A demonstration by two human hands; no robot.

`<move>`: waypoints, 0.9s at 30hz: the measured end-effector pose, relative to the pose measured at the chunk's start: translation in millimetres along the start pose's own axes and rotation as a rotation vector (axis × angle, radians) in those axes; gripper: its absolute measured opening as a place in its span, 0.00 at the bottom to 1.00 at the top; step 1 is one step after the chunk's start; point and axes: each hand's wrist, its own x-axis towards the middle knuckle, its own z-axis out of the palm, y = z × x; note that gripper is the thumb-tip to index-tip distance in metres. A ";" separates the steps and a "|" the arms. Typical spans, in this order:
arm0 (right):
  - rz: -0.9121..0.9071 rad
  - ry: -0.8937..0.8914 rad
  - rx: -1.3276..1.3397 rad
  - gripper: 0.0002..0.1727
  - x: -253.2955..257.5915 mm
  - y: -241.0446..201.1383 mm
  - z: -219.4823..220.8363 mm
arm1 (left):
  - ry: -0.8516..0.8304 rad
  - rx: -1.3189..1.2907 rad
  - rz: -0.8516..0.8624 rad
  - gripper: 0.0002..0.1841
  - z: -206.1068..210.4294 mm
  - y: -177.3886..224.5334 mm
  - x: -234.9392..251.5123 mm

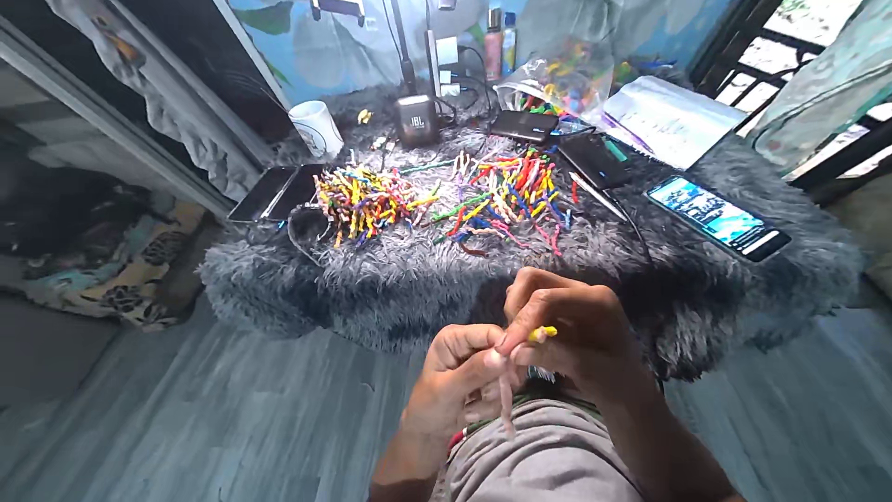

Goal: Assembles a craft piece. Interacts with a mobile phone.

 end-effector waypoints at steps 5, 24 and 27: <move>0.000 0.190 -0.230 0.11 -1.9 -3.5 14.9 | 0.284 1.275 0.583 0.10 4.7 -9.0 -8.6; 0.010 0.112 -0.100 0.08 3.7 2.0 16.2 | 0.301 1.145 0.508 0.09 7.3 -3.0 -13.9; 0.051 0.164 -0.082 0.09 6.0 3.6 18.7 | 0.351 1.446 0.659 0.11 3.4 -8.5 -9.9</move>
